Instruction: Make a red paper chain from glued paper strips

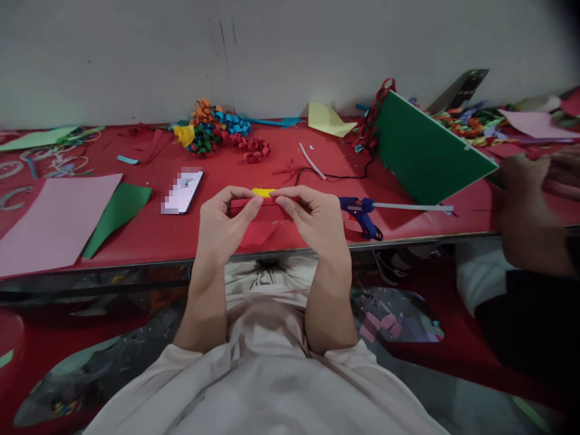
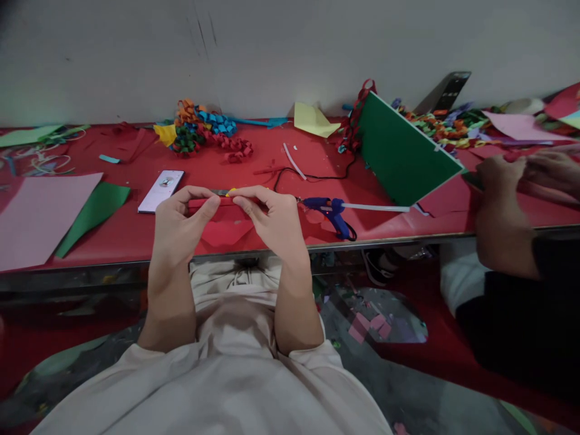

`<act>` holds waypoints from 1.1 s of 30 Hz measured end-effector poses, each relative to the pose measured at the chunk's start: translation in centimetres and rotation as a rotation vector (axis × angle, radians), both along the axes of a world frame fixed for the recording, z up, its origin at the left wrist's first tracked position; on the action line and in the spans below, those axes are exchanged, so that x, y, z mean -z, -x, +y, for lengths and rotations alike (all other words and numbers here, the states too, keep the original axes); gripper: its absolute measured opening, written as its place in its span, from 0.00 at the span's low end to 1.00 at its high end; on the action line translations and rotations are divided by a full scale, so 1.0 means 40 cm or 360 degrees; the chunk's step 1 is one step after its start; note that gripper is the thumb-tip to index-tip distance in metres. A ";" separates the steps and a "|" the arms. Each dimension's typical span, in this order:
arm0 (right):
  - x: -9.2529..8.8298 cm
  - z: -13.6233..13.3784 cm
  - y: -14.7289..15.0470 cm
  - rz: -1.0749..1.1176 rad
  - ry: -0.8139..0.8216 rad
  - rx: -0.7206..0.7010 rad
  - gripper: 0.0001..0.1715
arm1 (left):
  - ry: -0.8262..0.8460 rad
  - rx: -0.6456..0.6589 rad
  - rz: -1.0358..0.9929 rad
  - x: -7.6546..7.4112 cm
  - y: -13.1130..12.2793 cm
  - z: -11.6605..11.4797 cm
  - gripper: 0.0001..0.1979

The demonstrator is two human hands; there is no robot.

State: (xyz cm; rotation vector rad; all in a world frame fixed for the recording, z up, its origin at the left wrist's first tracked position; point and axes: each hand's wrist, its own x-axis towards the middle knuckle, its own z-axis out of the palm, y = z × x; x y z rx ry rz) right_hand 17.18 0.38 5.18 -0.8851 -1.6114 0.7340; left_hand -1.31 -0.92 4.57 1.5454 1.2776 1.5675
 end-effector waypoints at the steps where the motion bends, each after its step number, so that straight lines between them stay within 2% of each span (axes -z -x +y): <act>1: 0.000 0.000 -0.001 -0.0001 0.0005 -0.0004 0.13 | 0.0008 -0.0020 0.0015 0.001 -0.001 0.000 0.13; 5: -0.005 -0.002 0.001 -0.0021 0.0006 0.0007 0.12 | -0.0029 -0.0080 0.0074 -0.001 -0.003 -0.002 0.13; 11: -0.007 -0.003 0.008 -0.0089 0.0005 0.0053 0.10 | -0.0145 -0.0029 0.0118 -0.010 0.004 -0.005 0.09; 18: 0.000 0.001 0.004 -0.0065 0.0022 0.0008 0.09 | -0.0108 0.0049 0.0153 -0.005 0.010 -0.007 0.12; 22: 0.001 0.003 0.002 -0.0065 -0.0050 0.0012 0.09 | -0.0073 0.0003 0.0208 -0.006 0.014 -0.008 0.13; 27: 0.001 0.001 0.011 -0.0113 -0.0106 0.0024 0.11 | -0.0007 -0.0052 0.0113 -0.006 0.009 -0.006 0.17; 31: 0.004 0.002 0.020 -0.0108 -0.0088 -0.0005 0.12 | -0.0085 -0.0100 0.0216 -0.003 0.001 -0.011 0.15; 33: 0.007 0.004 0.020 -0.0091 -0.0107 0.0010 0.11 | -0.0106 -0.0059 0.0299 -0.006 0.003 -0.017 0.14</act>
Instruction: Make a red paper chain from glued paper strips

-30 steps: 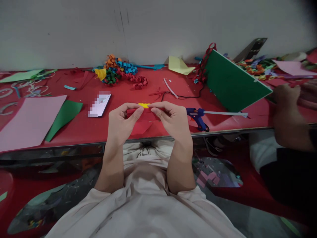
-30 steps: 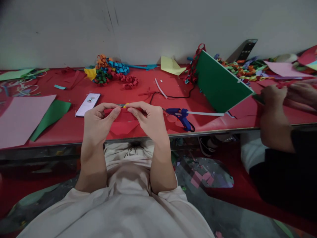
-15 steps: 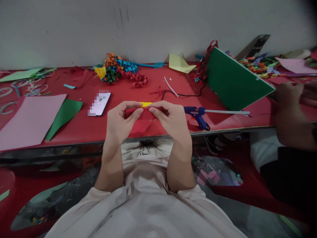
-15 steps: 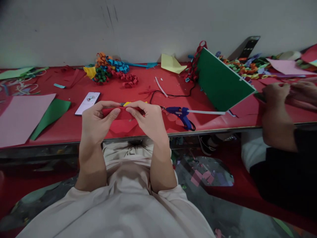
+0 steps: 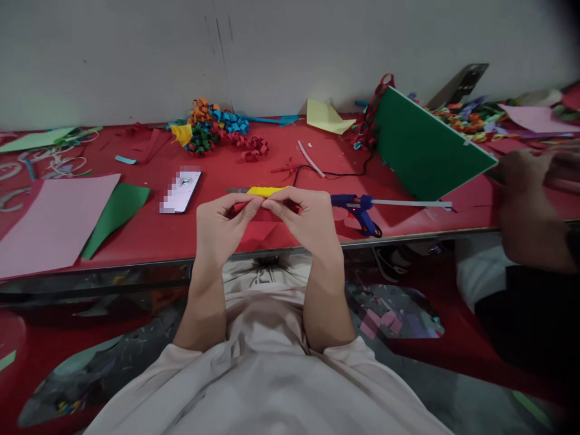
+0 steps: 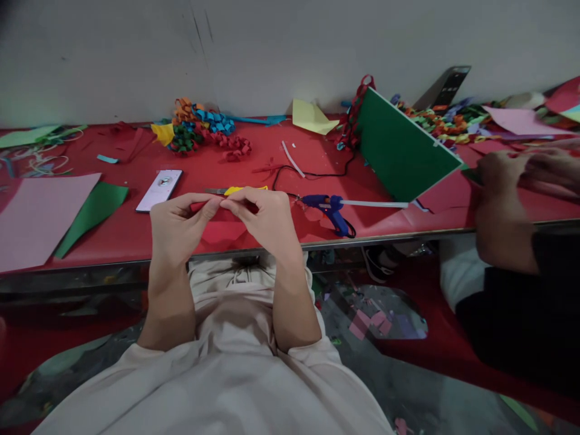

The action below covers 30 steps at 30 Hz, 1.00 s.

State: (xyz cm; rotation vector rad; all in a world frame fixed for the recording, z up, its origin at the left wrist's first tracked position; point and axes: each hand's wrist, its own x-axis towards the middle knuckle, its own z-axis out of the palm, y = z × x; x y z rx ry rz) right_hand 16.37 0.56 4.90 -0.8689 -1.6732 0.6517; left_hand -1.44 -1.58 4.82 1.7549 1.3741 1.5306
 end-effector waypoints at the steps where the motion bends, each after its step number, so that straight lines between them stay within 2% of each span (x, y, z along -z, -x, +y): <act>1: 0.002 0.002 -0.001 0.0024 -0.0010 0.0022 0.10 | 0.0010 0.0036 0.0037 -0.003 0.003 -0.003 0.14; 4: 0.007 0.008 -0.005 0.0086 0.0054 0.0066 0.07 | 0.0102 0.0128 0.0063 -0.008 0.016 -0.006 0.16; 7: 0.013 0.017 -0.009 0.0044 0.0160 0.0061 0.08 | 0.0181 0.0161 -0.0095 -0.003 0.021 0.001 0.19; 11: 0.017 0.028 -0.016 0.0055 0.0168 0.0081 0.10 | 0.0238 0.0231 -0.0256 0.004 0.010 0.015 0.24; 16: 0.019 0.033 -0.028 0.0026 0.0168 -0.0069 0.20 | 0.0211 0.0205 -0.0242 -0.003 0.006 0.022 0.25; 22: 0.016 0.028 -0.034 0.0086 0.0189 -0.0047 0.16 | 0.0248 0.0258 -0.0229 -0.012 0.011 0.020 0.24; 26: 0.014 0.028 -0.029 0.0010 0.0181 -0.0075 0.18 | 0.0238 0.0157 -0.0343 -0.002 0.006 0.024 0.23; 30: 0.014 0.029 -0.024 0.0028 0.0185 -0.0101 0.19 | 0.0226 0.0122 -0.0302 0.003 0.005 0.028 0.23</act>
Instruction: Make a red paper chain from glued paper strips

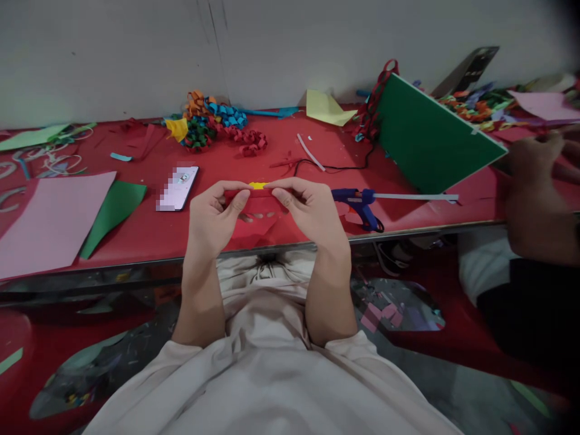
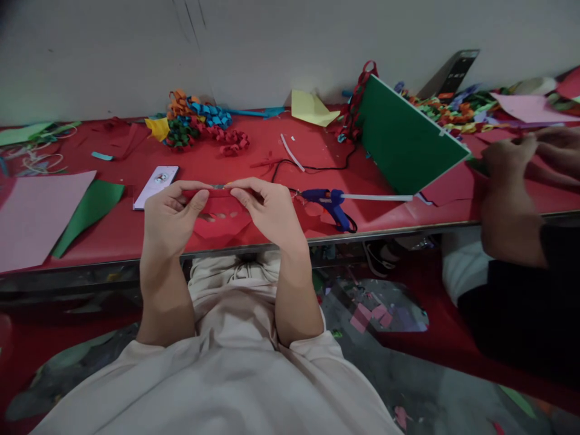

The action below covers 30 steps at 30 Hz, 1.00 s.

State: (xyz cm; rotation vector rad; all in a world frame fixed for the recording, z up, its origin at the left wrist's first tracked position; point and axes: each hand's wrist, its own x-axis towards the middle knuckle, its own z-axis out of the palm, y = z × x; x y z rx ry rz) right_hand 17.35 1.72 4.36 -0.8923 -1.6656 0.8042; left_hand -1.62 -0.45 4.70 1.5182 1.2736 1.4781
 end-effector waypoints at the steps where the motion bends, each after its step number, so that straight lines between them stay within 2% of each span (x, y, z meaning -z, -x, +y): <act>1: -0.001 0.000 0.001 0.0014 -0.0004 0.0008 0.19 | -0.0003 0.0012 0.0011 -0.002 0.000 -0.001 0.23; 8: -0.006 -0.005 -0.001 0.0056 -0.0014 0.0134 0.13 | -0.0010 0.0179 0.0036 -0.012 0.002 -0.014 0.26; 12: 0.010 -0.005 -0.006 0.0080 0.0048 -0.0080 0.15 | -0.0013 0.0069 -0.0057 0.007 0.001 -0.008 0.18; 14: 0.014 -0.006 -0.008 0.0121 0.0082 -0.0164 0.17 | -0.0048 0.0068 -0.0073 0.012 0.002 -0.007 0.17; 17: 0.008 -0.009 -0.008 0.0201 0.0092 -0.0176 0.16 | -0.0248 0.0198 0.0034 0.005 0.010 -0.011 0.28; 19: 0.000 -0.011 -0.008 0.0251 0.0099 -0.0204 0.16 | -0.0448 0.0256 0.0174 -0.005 0.019 -0.017 0.29; 22: -0.010 -0.017 -0.008 0.0259 0.0101 -0.0257 0.18 | -0.0680 0.0186 0.0414 -0.019 0.031 -0.020 0.10; 24: -0.016 -0.023 -0.009 0.0257 0.0088 -0.0281 0.19 | -0.0794 0.0104 0.0487 -0.022 0.035 -0.019 0.04; 27: -0.025 -0.033 -0.012 0.0226 -0.0023 -0.0293 0.23 | -0.0852 -0.0065 0.0458 -0.017 0.032 -0.017 0.04; 30: -0.032 -0.035 -0.013 0.0125 -0.0312 -0.0215 0.17 | -0.0741 -0.0178 0.0330 -0.008 0.020 -0.020 0.08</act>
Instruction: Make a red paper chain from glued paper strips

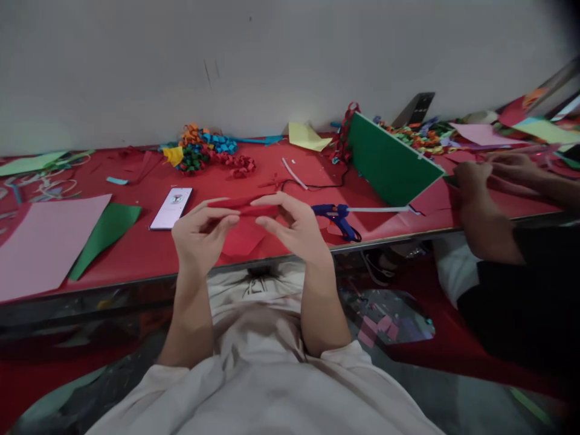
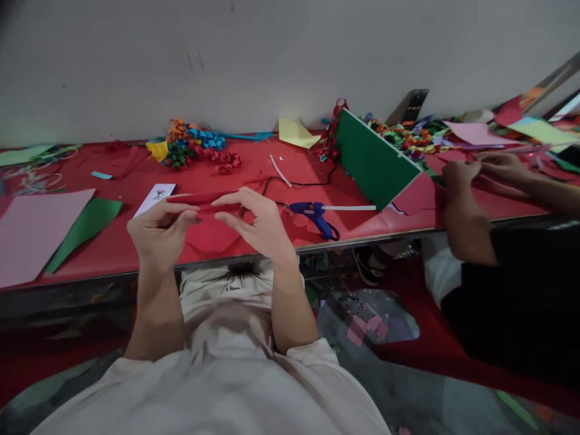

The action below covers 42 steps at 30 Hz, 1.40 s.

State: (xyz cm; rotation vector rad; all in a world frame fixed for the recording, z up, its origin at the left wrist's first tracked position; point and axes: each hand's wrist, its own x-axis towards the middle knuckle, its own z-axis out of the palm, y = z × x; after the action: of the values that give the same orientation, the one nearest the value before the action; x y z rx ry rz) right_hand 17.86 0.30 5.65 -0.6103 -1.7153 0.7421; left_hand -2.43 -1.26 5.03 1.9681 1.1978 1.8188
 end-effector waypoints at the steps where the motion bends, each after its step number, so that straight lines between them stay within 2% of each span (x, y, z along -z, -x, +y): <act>1: -0.001 0.002 0.001 -0.0001 -0.0101 0.0047 0.12 | 0.0027 -0.0005 -0.0067 0.001 -0.006 -0.002 0.09; 3: 0.002 0.007 0.007 0.0038 -0.0221 0.0139 0.07 | 0.0057 -0.0010 -0.0193 0.001 -0.021 -0.005 0.09; 5: 0.008 0.012 0.016 0.0087 -0.0205 0.0194 0.06 | 0.0073 -0.0023 -0.0311 -0.002 -0.037 -0.006 0.10; 9: 0.017 0.012 0.032 0.0237 0.0031 0.0219 0.07 | 0.0188 0.0021 -0.0517 -0.007 -0.058 -0.001 0.22; 12: 0.014 0.008 0.038 0.0330 0.0177 0.0191 0.14 | 0.0329 0.0065 -0.0583 -0.004 -0.059 0.004 0.26; 14: 0.010 0.006 0.038 0.0315 0.0287 0.0163 0.16 | 0.0396 0.0080 -0.0584 0.001 -0.055 0.006 0.27; 18: 0.008 0.006 0.037 0.0277 0.0434 0.0144 0.05 | 0.0471 0.0087 -0.0559 0.010 -0.048 0.004 0.25; 20: 0.010 0.006 0.035 0.0279 0.0436 0.0163 0.04 | 0.0503 0.0098 -0.0529 0.013 -0.045 0.003 0.22; 28: 0.021 0.008 0.033 0.0170 0.0476 0.0082 0.10 | 0.0481 0.0065 -0.0463 0.025 -0.041 -0.004 0.17; 32: 0.025 0.009 0.035 0.0155 0.0510 0.0082 0.08 | 0.0436 0.0041 -0.0373 0.023 -0.040 -0.009 0.11; 37: 0.027 0.009 0.034 0.0145 0.0506 0.0047 0.07 | 0.0462 0.0034 -0.0374 0.022 -0.040 -0.010 0.13; 42: 0.035 0.017 0.034 0.0133 0.0584 -0.0020 0.12 | 0.0556 0.0097 -0.0442 0.025 -0.029 -0.006 0.16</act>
State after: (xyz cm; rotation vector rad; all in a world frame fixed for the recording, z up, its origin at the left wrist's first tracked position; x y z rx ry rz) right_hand 16.51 0.98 4.23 -0.8069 -1.5171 1.0886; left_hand -1.28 -1.51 4.05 1.4931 1.2482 1.6514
